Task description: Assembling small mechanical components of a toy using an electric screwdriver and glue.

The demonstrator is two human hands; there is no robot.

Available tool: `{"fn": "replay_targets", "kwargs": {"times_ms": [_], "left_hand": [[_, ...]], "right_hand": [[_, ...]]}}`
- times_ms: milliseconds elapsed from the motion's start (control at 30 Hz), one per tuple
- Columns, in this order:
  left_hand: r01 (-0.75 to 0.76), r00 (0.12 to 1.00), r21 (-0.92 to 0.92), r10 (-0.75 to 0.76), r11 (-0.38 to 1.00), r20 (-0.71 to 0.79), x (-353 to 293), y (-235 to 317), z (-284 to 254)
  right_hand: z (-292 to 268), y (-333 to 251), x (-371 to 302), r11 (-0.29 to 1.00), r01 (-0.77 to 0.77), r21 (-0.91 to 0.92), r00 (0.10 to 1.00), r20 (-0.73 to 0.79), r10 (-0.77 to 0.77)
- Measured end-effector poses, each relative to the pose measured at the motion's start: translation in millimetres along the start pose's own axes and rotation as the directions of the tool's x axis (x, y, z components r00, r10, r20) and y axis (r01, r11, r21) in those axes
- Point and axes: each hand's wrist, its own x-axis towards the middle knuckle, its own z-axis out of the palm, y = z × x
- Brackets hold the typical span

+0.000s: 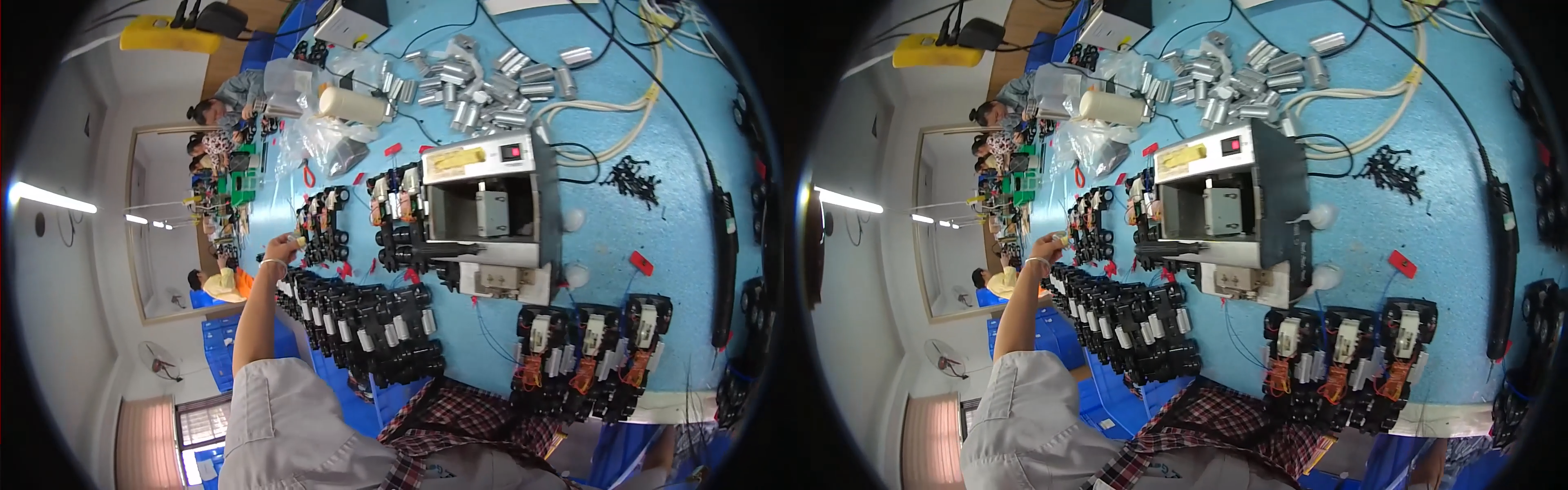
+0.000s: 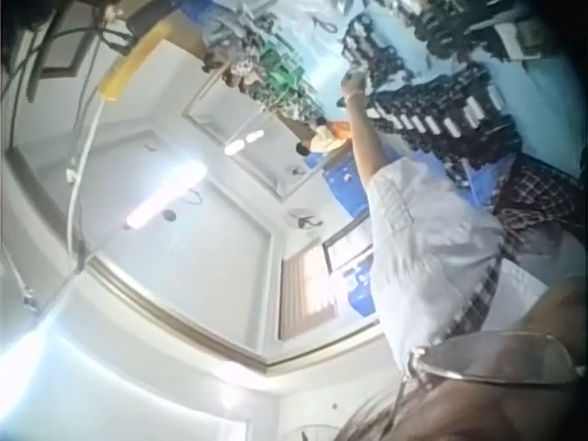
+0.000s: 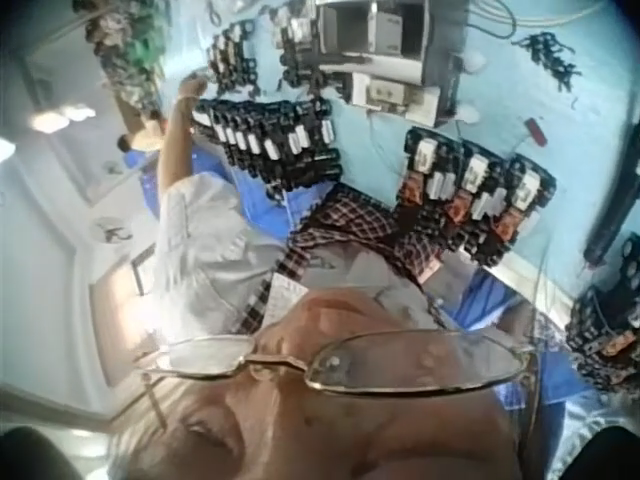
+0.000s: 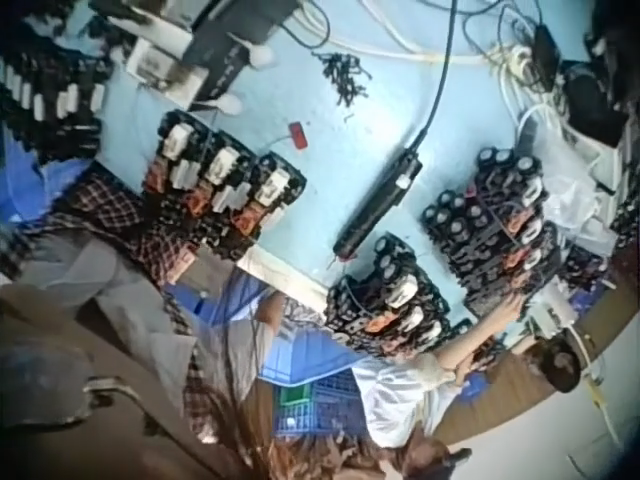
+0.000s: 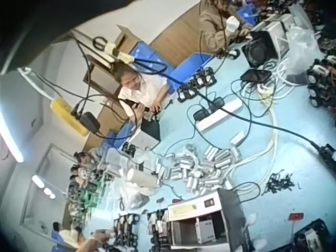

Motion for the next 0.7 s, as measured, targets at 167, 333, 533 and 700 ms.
{"fn": "replay_targets", "kwargs": {"times_ms": [167,333,533,700], "left_hand": [[0.105,0.990,-0.109,-0.093,0.989,0.107,38.2,-24.3,35.2],[0.044,0.934,-0.011,-0.037,0.999,0.355,46.9,-12.4,56.3],[0.111,0.936,0.070,-0.128,0.991,0.328,27.4,-14.4,46.9],[-0.060,0.974,0.221,0.009,0.973,0.226,40.3,-6.0,34.9]], "right_hand": [[36.3,-14.7,-6.3,0.999,0.009,0.035,0.998,0.065,-0.011],[58.0,-21.6,-19.2,0.997,-0.040,0.067,0.992,0.124,0.031],[66.4,3.9,-49.4,0.976,-0.123,0.181,0.983,0.159,0.094],[66.8,10.4,-74.4,0.945,-0.175,0.278,0.975,0.185,0.126]]}}
